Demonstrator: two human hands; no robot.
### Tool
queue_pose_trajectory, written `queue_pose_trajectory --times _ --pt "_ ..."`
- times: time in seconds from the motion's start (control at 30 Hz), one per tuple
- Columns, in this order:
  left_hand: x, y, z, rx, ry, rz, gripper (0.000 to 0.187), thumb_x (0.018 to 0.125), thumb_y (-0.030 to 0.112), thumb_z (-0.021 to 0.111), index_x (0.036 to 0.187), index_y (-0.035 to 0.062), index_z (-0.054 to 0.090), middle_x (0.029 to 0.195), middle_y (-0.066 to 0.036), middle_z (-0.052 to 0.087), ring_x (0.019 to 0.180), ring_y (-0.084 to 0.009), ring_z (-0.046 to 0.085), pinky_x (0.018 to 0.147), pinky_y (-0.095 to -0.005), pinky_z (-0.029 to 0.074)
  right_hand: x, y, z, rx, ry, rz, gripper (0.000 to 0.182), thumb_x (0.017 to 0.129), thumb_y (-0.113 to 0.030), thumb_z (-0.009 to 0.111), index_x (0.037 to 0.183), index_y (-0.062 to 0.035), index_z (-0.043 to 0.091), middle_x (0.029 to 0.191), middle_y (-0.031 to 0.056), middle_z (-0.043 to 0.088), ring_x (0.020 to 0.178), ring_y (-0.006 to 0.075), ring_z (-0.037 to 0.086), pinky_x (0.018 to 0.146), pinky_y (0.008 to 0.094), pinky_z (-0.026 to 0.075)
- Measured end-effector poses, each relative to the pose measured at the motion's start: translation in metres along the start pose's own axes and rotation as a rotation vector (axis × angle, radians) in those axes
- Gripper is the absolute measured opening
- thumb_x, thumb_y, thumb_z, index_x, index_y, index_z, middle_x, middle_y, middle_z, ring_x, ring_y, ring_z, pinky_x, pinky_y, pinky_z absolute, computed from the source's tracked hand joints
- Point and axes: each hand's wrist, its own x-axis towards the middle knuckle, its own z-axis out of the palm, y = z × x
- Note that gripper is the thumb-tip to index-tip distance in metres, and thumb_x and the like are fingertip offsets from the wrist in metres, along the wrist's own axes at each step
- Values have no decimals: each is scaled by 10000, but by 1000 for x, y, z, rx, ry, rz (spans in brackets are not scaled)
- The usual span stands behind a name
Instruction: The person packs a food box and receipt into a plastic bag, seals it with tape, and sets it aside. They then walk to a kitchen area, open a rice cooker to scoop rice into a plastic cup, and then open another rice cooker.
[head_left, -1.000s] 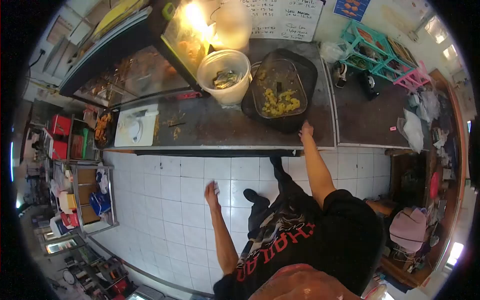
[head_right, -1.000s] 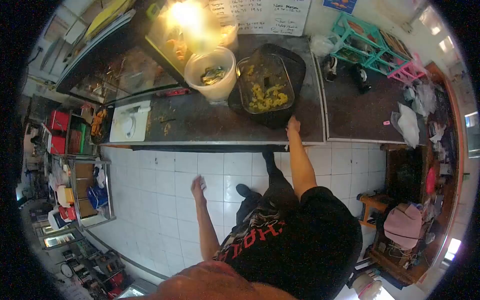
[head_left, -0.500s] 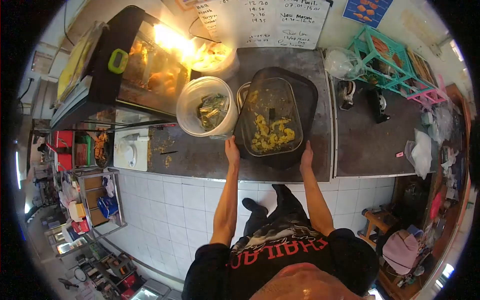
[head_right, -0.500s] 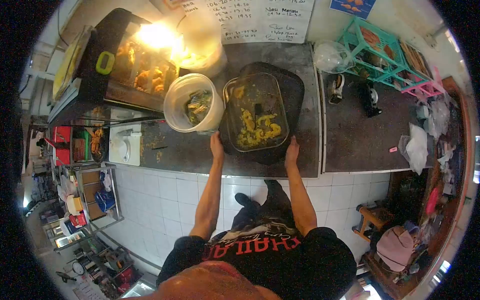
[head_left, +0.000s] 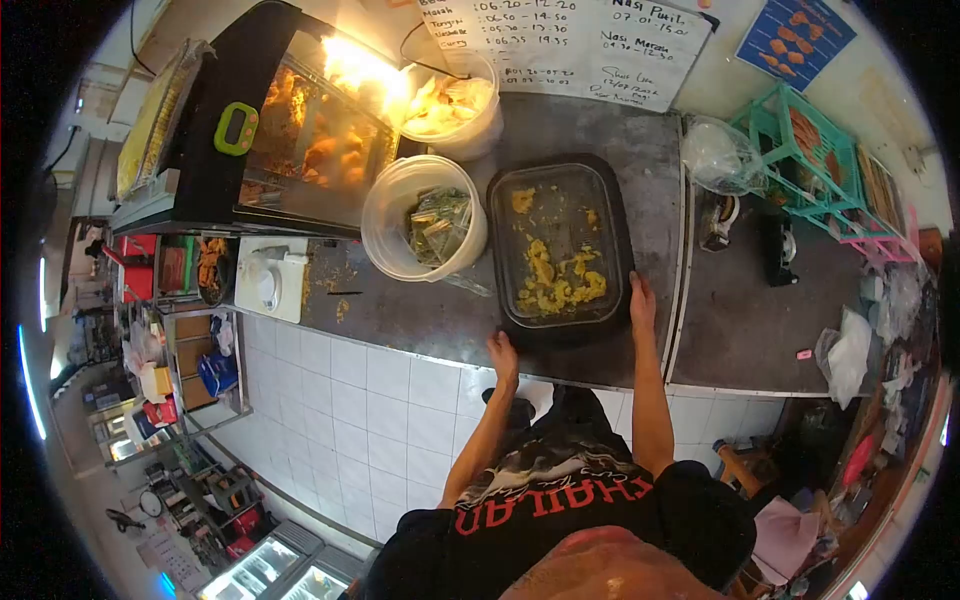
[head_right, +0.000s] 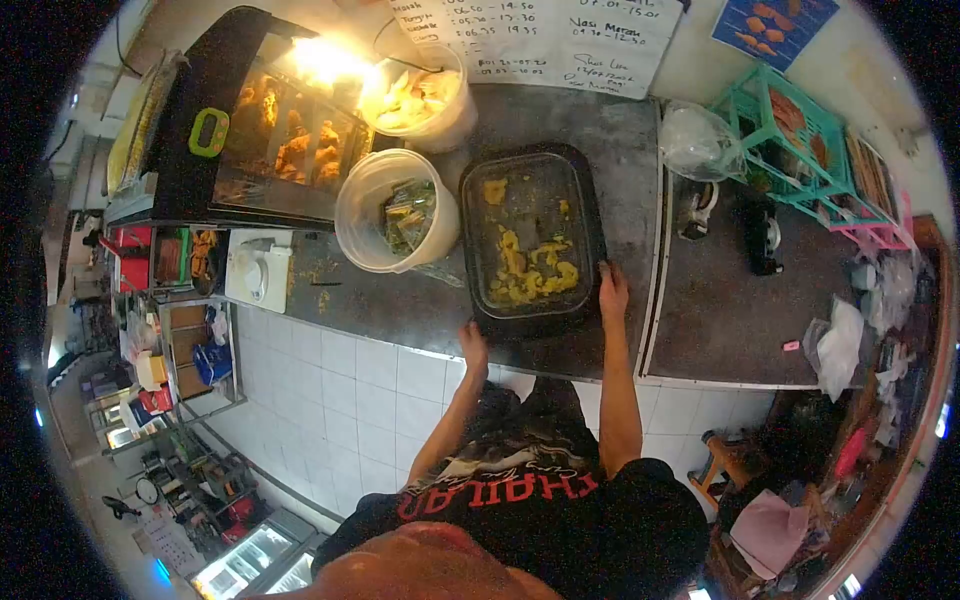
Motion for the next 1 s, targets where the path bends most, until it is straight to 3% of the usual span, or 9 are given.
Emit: queue_pose_trajectory --times 0.13,0.2,0.4,0.47,0.63,0.77,0.9,0.93,1.0 --pt "35 -16 19 535 41 651 481 1031 329 330 1401 33 415 1358 -206 469 1210 -359 435 998 -448 336 -33 -26 2 -169 -82 -286 881 878 -557 580 1496 -36 230 1530 227 215 1413 387 217 1135 470 234" --pt "23 78 31 159 -39 151 460 1039 292 281 1374 31 458 1376 -189 466 1199 -369 437 1023 -451 295 -41 -37 1 -345 -124 -346 945 860 -573 599 1498 -14 183 1542 224 167 1422 394 175 1142 490 213" --pt "116 90 113 607 146 647 438 1004 370 374 1298 100 556 1140 -152 649 996 -386 599 908 -512 439 -6 -43 7 -541 13 -334 956 841 -547 645 1484 10 210 1536 253 184 1431 383 164 1145 474 198" --pt "90 170 120 322 -28 310 511 979 447 401 1328 96 526 1273 -168 578 1216 -396 495 1058 -455 357 8 -54 10 -499 72 -423 964 853 -592 599 1488 12 196 1540 241 188 1426 376 194 1144 475 201" --pt "114 181 132 128 -245 406 649 955 515 420 1375 22 452 1412 -216 427 1317 -380 382 1102 -420 295 56 -68 8 -480 86 -434 1009 835 -658 566 1495 3 184 1543 228 189 1424 382 195 1139 484 212" --pt "64 166 81 -183 -285 371 544 925 330 593 1355 19 474 1332 -184 514 1171 -287 545 988 -368 432 44 -98 19 -467 46 -363 1091 808 -687 575 1488 41 130 1548 258 119 1436 389 140 1160 486 185" --pt "16 64 -23 -202 -274 406 470 888 242 669 1275 16 528 1207 -127 602 1106 -212 586 925 -332 478 31 -92 26 -537 327 -489 983 829 -656 580 1445 46 275 1473 275 301 1364 414 302 1111 498 285" --pt "-9 48 -63 -270 -276 306 467 877 242 686 1263 24 542 1196 -121 608 1109 -188 584 918 -320 481 24 -86 33 -585 526 -773 699 892 -506 607 1311 36 470 1262 255 538 1158 379 539 964 464 442" --pt "-42 -3 -148 -9 -116 108 366 872 190 661 1196 29 606 1125 -110 642 993 -182 630 853 -307 514 -29 -99 81 -431 251 -757 483 914 -372 614 1174 31 558 1097 203 619 974 326 614 838 419 491"
